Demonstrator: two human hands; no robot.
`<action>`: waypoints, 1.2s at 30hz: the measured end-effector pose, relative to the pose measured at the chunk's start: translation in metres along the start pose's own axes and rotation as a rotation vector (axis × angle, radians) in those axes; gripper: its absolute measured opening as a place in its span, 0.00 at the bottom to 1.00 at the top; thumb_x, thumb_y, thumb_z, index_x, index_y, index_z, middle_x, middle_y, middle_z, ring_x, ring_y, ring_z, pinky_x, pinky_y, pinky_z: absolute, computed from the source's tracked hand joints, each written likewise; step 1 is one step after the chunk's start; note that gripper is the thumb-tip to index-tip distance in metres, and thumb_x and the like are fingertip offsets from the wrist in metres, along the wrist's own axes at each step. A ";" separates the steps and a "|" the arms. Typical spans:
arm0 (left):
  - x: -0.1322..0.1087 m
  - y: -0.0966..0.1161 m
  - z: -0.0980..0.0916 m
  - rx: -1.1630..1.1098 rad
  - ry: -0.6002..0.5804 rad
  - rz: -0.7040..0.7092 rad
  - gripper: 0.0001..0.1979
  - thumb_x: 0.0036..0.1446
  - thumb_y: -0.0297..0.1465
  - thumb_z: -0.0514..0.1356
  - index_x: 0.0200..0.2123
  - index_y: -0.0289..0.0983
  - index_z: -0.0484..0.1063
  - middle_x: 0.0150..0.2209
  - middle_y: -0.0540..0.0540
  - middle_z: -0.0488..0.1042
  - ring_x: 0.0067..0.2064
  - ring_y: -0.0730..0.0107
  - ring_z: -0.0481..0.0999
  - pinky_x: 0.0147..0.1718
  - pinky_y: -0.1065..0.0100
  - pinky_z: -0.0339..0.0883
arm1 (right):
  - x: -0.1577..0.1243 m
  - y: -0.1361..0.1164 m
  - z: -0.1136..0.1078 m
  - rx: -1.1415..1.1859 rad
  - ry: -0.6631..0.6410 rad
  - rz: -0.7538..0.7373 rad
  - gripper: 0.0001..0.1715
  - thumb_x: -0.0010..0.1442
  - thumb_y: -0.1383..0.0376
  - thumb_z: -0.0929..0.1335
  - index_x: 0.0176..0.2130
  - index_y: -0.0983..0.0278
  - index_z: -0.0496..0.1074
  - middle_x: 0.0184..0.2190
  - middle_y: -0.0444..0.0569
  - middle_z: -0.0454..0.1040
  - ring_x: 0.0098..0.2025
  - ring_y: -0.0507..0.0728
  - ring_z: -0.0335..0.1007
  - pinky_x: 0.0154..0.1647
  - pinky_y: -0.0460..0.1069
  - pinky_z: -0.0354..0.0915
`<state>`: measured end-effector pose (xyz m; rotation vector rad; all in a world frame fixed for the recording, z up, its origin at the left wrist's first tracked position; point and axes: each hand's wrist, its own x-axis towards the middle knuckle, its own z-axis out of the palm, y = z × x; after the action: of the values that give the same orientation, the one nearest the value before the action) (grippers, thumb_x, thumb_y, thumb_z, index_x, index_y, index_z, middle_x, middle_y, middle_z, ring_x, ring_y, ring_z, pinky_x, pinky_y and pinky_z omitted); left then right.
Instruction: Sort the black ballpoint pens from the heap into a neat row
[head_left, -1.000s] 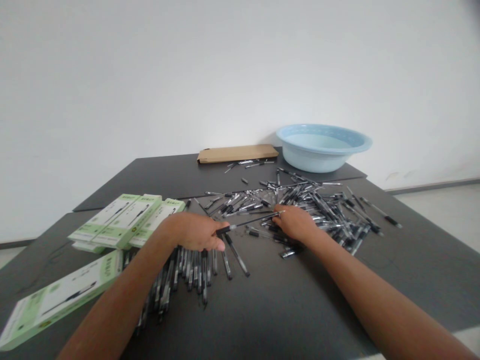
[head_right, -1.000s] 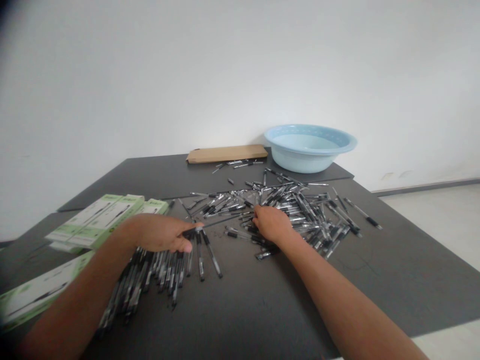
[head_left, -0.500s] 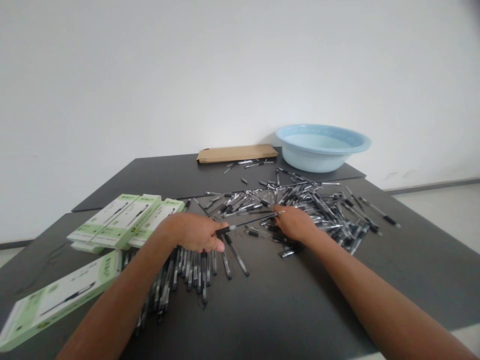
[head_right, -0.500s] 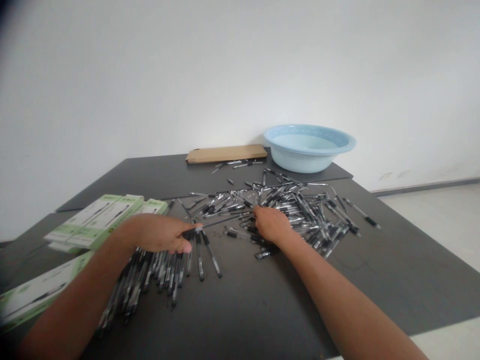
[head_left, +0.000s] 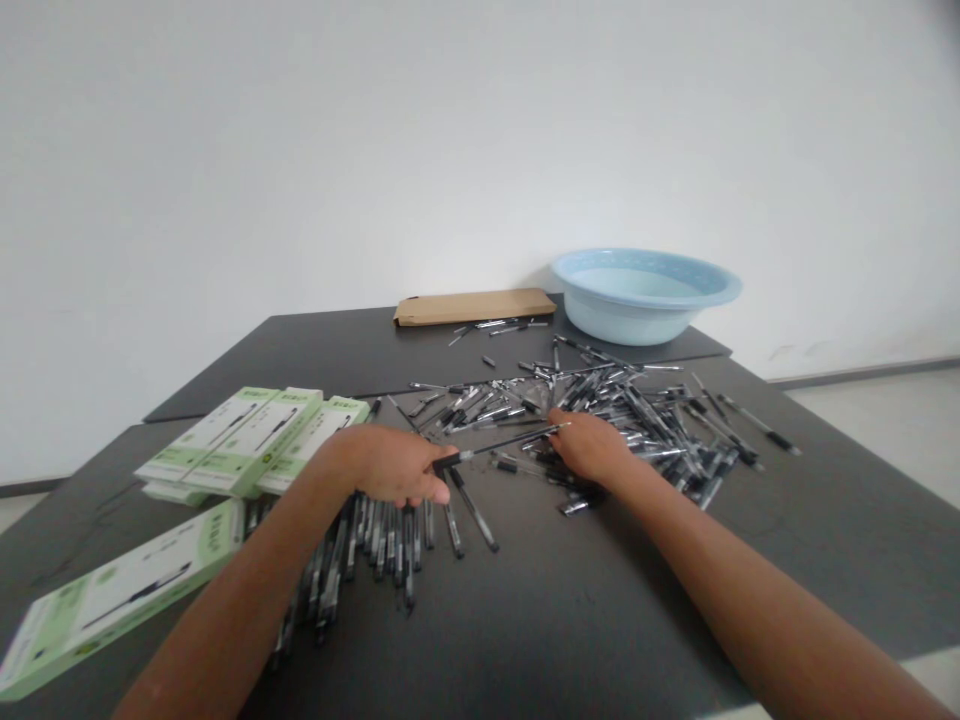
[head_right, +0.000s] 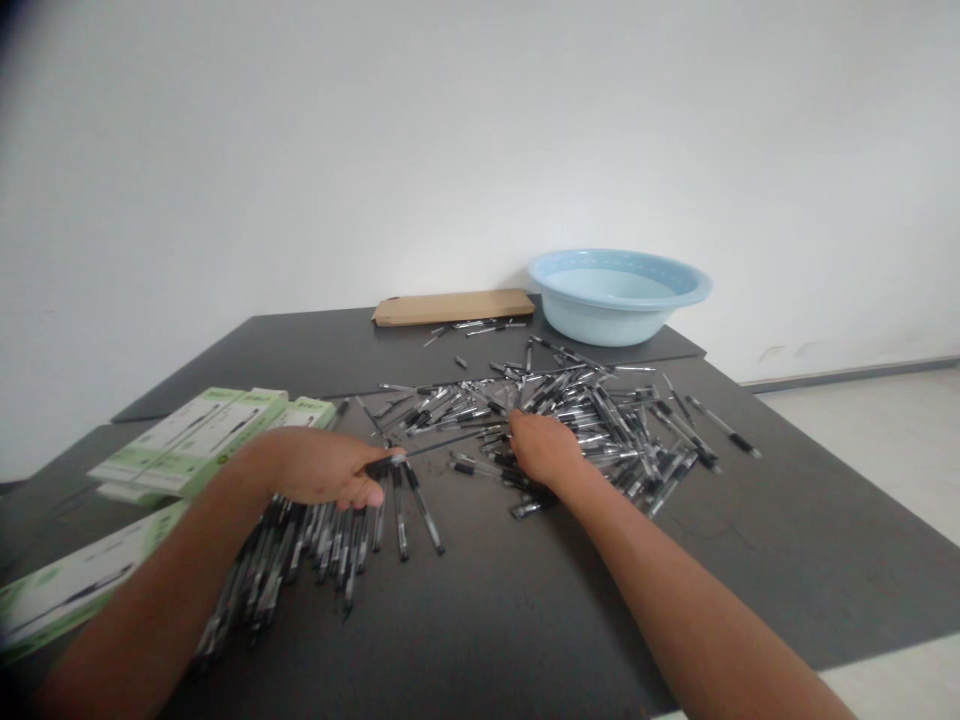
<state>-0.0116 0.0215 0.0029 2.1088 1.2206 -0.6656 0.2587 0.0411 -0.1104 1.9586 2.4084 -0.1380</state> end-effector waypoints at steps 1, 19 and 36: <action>0.000 0.000 0.000 0.003 -0.002 -0.002 0.23 0.62 0.37 0.54 0.56 0.32 0.71 0.36 0.40 0.83 0.37 0.59 0.81 0.32 0.68 0.70 | 0.000 0.000 0.000 0.001 0.000 -0.001 0.13 0.66 0.64 0.61 0.47 0.65 0.69 0.43 0.60 0.79 0.45 0.65 0.76 0.38 0.52 0.63; -0.001 0.004 -0.001 0.030 -0.028 -0.014 0.16 0.63 0.37 0.53 0.46 0.34 0.75 0.37 0.40 0.83 0.37 0.62 0.81 0.32 0.71 0.68 | 0.013 0.014 -0.001 1.373 0.174 0.077 0.07 0.53 0.62 0.63 0.26 0.61 0.59 0.19 0.37 0.56 0.20 0.49 0.48 0.21 0.45 0.46; -0.001 0.010 -0.003 0.039 -0.075 -0.027 0.16 0.63 0.35 0.53 0.45 0.32 0.75 0.40 0.37 0.83 0.40 0.60 0.81 0.33 0.70 0.69 | 0.021 0.016 0.006 1.861 0.261 0.070 0.14 0.44 0.65 0.71 0.32 0.62 0.66 0.19 0.38 0.68 0.17 0.45 0.48 0.16 0.42 0.44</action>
<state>-0.0032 0.0193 0.0079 2.0828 1.2059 -0.7797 0.2696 0.0638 -0.1190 2.2195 2.1718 -3.0850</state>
